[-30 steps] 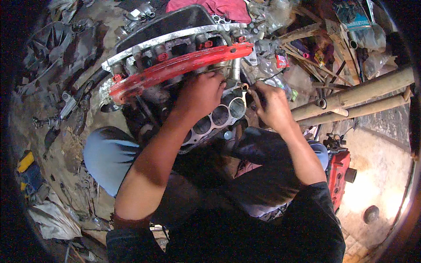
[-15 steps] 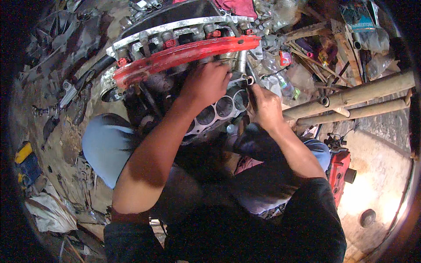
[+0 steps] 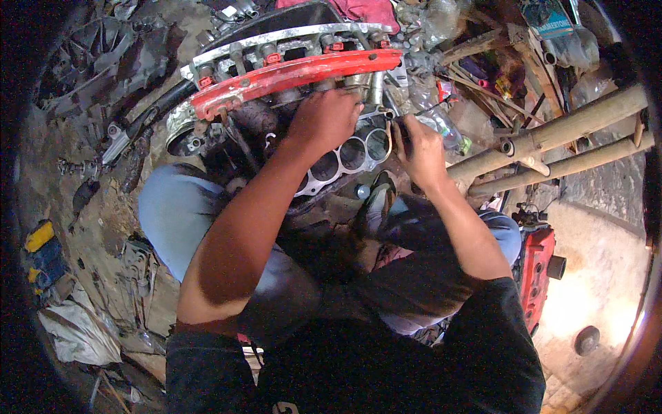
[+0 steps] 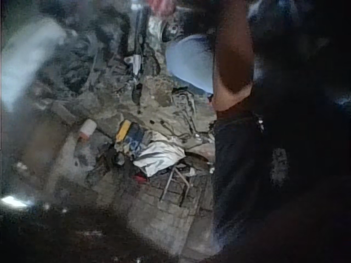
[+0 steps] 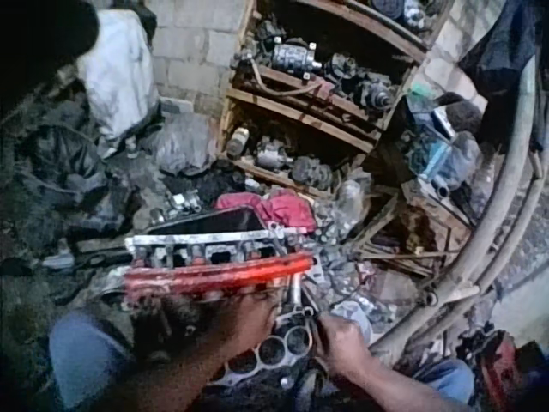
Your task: The person sits on the floor and works on a disassembled engine block. They place a head gasket onto the engine block, align it, and use a tool to clean or scrape the surface around the gasket and cylinder openings.
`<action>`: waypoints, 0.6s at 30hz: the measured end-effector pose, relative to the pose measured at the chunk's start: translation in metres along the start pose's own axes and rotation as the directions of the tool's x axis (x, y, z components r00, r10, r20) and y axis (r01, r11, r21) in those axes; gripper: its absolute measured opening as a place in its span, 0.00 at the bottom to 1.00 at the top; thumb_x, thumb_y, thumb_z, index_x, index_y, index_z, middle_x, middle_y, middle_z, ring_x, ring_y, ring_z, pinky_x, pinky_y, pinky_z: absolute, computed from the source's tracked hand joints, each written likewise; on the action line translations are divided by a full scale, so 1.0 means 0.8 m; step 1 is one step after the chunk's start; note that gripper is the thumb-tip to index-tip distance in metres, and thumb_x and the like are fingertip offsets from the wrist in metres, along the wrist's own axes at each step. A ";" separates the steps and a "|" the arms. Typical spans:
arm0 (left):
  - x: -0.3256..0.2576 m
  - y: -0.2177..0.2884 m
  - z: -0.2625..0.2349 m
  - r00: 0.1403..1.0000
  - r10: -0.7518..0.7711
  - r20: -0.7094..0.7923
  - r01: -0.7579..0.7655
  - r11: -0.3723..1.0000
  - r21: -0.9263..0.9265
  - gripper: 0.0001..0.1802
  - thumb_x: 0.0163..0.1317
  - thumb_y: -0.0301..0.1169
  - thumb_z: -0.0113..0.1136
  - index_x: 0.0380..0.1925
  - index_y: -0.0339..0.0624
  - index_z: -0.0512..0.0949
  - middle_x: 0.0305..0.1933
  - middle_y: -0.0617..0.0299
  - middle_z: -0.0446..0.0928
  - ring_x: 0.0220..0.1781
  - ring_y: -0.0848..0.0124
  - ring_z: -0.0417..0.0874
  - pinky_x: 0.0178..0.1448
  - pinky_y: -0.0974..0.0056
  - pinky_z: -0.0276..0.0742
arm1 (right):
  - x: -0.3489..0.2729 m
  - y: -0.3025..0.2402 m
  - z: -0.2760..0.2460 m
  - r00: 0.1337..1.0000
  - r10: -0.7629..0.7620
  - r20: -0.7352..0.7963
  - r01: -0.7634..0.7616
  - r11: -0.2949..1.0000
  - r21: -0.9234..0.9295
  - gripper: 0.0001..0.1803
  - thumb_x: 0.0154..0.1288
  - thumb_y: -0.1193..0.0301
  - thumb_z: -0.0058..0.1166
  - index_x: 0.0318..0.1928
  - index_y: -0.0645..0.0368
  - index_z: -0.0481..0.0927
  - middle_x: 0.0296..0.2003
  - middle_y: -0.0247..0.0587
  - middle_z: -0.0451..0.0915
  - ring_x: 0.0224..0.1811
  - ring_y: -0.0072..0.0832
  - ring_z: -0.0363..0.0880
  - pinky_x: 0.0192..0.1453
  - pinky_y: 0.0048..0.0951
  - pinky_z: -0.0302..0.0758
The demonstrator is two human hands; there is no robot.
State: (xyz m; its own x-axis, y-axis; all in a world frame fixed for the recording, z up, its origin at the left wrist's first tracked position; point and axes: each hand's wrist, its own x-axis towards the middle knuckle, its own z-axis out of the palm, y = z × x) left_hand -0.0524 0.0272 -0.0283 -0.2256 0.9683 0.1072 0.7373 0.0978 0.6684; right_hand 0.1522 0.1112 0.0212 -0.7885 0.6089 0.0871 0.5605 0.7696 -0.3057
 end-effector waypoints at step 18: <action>-0.009 0.002 -0.005 0.996 -0.083 -0.017 0.084 0.996 0.042 0.17 0.71 0.41 0.56 0.35 0.40 0.84 0.35 0.46 0.85 0.39 0.46 0.88 0.47 0.42 0.84 | 0.045 -0.026 -0.034 0.949 0.115 0.292 -0.128 0.991 0.026 0.11 0.66 0.73 0.62 0.46 0.66 0.84 0.35 0.65 0.83 0.40 0.59 0.83 0.46 0.50 0.79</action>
State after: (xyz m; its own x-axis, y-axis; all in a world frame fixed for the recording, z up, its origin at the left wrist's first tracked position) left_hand -0.0522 0.0195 -0.0247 -0.2966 0.9529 0.0637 0.7417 0.1878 0.6439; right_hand 0.1192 0.1225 0.0563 -0.7579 0.6105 -0.2298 0.6504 0.6800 -0.3385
